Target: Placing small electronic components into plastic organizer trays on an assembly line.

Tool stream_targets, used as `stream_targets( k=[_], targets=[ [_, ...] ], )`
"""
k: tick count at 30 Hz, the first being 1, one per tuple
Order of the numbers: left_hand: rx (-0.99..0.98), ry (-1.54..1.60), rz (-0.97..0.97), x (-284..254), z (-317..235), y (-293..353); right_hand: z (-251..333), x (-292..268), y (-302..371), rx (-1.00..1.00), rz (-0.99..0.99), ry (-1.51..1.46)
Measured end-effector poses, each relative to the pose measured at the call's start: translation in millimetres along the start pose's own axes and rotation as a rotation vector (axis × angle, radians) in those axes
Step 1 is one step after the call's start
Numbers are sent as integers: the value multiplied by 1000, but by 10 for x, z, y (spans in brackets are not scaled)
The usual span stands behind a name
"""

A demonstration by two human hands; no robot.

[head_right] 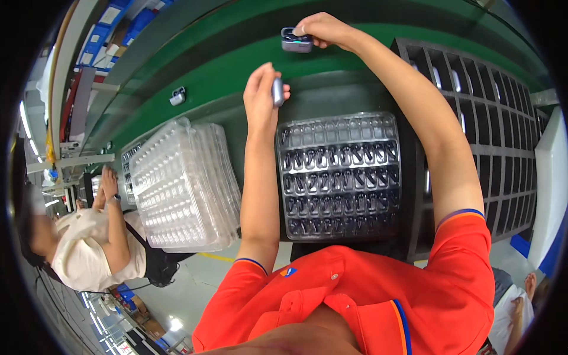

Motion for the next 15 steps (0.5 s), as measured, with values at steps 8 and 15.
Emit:
stream_targets(
  k=[8,15],
  targets=[
    [-281,559,192,28,-82,480,-453,-212,-327,-22,-55,405],
    [-20,280,144,185,-213,981,785,240,996,-244,108,111]
  ],
)
Point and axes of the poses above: each hand's wrist, its own y-axis away from the middle knuckle, its own x-axis out of the palm, z = x × y, the point moved 1 cm from there along -y, towards the middle knuckle, and after that the axes turned 7 degrees about -x, right-handed, at the moved point
